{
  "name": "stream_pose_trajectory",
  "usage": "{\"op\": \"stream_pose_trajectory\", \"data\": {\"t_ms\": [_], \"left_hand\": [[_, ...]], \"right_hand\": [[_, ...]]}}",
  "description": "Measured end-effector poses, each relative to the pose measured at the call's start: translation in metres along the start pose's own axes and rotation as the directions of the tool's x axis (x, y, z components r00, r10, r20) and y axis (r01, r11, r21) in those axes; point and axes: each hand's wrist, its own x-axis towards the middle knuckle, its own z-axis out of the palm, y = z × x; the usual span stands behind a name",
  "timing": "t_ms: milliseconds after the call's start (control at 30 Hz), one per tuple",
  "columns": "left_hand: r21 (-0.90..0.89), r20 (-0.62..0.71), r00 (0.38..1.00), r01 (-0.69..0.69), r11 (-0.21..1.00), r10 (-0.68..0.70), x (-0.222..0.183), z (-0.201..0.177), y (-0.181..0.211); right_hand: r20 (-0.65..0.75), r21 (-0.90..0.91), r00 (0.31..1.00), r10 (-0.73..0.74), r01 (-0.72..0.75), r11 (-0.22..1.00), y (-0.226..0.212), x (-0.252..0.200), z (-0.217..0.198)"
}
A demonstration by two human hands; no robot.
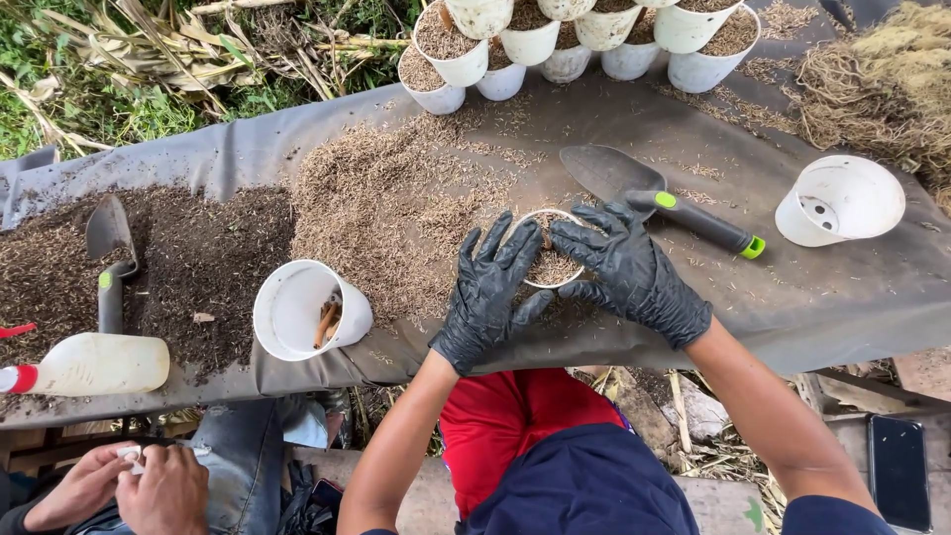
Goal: Filling small plastic cups with soil substrate using a hand trowel and stacking them on a work table.
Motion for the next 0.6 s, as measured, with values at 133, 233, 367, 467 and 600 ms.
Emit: {"op": "stream_pose_trajectory", "data": {"t_ms": [133,233,367,467,600], "left_hand": [[0.044,-0.144,0.989,-0.029,0.999,0.035,0.006,-0.038,0.018],[-0.009,-0.160,0.987,-0.024,1.000,0.022,0.006,-0.076,0.034],[0.475,-0.129,0.988,-0.016,0.880,0.087,0.022,-0.128,0.068],[-0.026,-0.246,0.969,-0.030,0.999,0.023,0.004,-0.081,0.045],[0.127,-0.223,0.970,-0.067,0.990,0.094,-0.003,-0.059,0.044]], "right_hand": [[0.015,-0.076,1.000,0.016,-0.015,0.997,-0.004,-0.008,-0.002],[-0.002,-0.095,1.000,0.023,-0.023,0.995,-0.010,-0.016,-0.004],[0.050,-0.039,0.996,0.069,-0.067,0.997,-0.014,-0.023,0.003],[-0.044,-0.108,0.998,0.039,-0.044,0.993,-0.017,-0.019,-0.003],[-0.023,-0.093,0.999,0.032,-0.034,0.995,-0.012,-0.020,0.007]]}}
